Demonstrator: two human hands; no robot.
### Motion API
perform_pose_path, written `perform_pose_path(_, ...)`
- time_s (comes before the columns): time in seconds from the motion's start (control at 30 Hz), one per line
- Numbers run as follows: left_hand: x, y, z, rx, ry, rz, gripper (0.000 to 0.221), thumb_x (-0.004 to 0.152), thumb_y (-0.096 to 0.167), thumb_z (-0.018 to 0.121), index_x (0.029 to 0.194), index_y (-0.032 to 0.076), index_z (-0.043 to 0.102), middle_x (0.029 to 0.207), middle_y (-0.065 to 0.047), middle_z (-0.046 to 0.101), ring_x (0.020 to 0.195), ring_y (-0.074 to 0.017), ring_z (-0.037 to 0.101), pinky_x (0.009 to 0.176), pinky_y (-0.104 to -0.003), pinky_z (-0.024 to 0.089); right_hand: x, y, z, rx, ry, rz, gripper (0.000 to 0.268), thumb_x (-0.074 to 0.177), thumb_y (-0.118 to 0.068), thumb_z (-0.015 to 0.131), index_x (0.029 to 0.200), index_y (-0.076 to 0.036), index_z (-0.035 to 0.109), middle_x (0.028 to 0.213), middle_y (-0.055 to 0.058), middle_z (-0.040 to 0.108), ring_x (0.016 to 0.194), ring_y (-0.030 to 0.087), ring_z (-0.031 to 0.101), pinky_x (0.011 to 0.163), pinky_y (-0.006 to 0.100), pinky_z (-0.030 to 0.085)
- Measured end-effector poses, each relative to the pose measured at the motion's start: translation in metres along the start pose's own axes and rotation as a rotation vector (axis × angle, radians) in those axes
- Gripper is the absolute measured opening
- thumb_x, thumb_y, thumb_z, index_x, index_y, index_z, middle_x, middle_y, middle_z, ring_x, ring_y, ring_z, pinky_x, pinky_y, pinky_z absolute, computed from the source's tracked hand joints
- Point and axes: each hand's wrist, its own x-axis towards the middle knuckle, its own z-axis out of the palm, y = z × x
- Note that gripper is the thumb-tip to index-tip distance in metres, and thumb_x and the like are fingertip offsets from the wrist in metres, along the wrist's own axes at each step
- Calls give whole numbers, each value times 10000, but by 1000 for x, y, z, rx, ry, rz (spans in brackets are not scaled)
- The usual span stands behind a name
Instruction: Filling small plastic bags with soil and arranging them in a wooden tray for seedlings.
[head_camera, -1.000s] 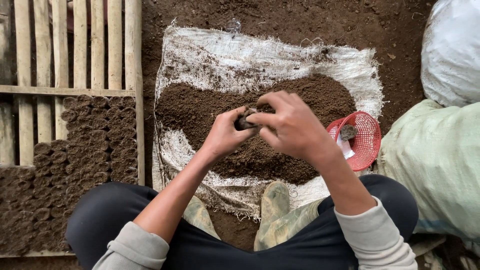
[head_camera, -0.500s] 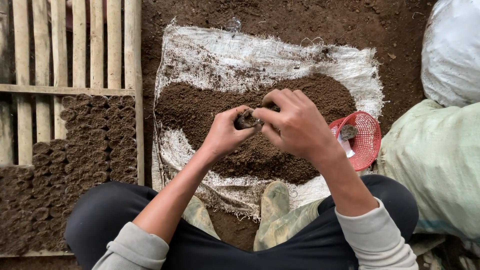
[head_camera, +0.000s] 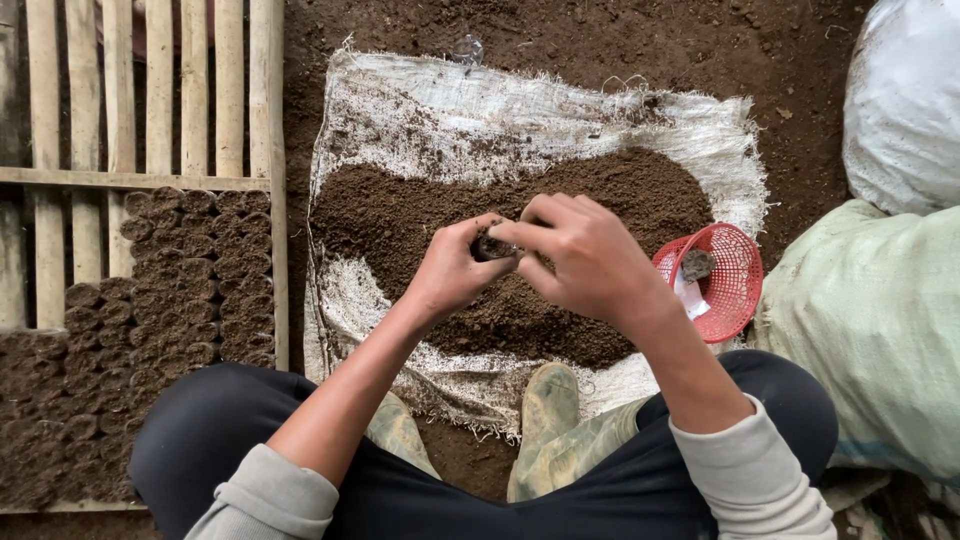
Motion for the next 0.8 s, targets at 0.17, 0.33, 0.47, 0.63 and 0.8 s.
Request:
perform_pose_path(0.17, 2, -3, 1, 15, 18, 0, 218, 795, 147, 803, 1004, 98, 764, 760, -142, 695, 734, -204, 619, 660, -381, 533, 0, 0, -5, -74, 2, 6, 299, 955, -212, 523, 1144, -222, 756, 884, 58, 678, 840, 204, 683, 743, 312, 512)
perform_pose_path(0.33, 3, -15, 4, 26, -7, -6, 283, 754, 149, 827, 1027, 112, 763, 780, -160, 713, 726, -239, 640, 666, -411, 539, 0, 6, 0, 49, 4, 17, 270, 960, -175, 553, 1128, -235, 756, 913, 56, 683, 841, 198, 689, 741, 306, 532)
perform_pose_path(0.47, 4, -23, 5, 38, 0, -9, 282, 746, 136, 791, 1027, 123, 766, 747, -141, 695, 725, -225, 648, 659, -386, 539, 1, 10, 2, -11, -81, -1, 195, 953, -164, 618, 1079, -228, 753, 949, 66, 687, 863, 200, 697, 774, 312, 548)
perform_pose_path(0.63, 2, -14, 3, -9, -21, -18, 303, 757, 101, 786, 1057, 75, 760, 825, -199, 738, 757, -276, 692, 704, -427, 576, -4, 21, 3, -136, -39, 42, 161, 984, -313, 638, 1055, -199, 727, 911, 56, 655, 853, 193, 669, 774, 309, 535)
perform_pose_path(0.8, 0, -7, 2, 10, -12, -12, 318, 748, 95, 779, 1064, 80, 757, 826, -196, 744, 765, -278, 713, 684, -434, 580, -2, 11, -3, 122, 40, 190, 314, 1028, -418, 568, 1068, -137, 701, 936, 101, 654, 860, 224, 679, 772, 347, 562)
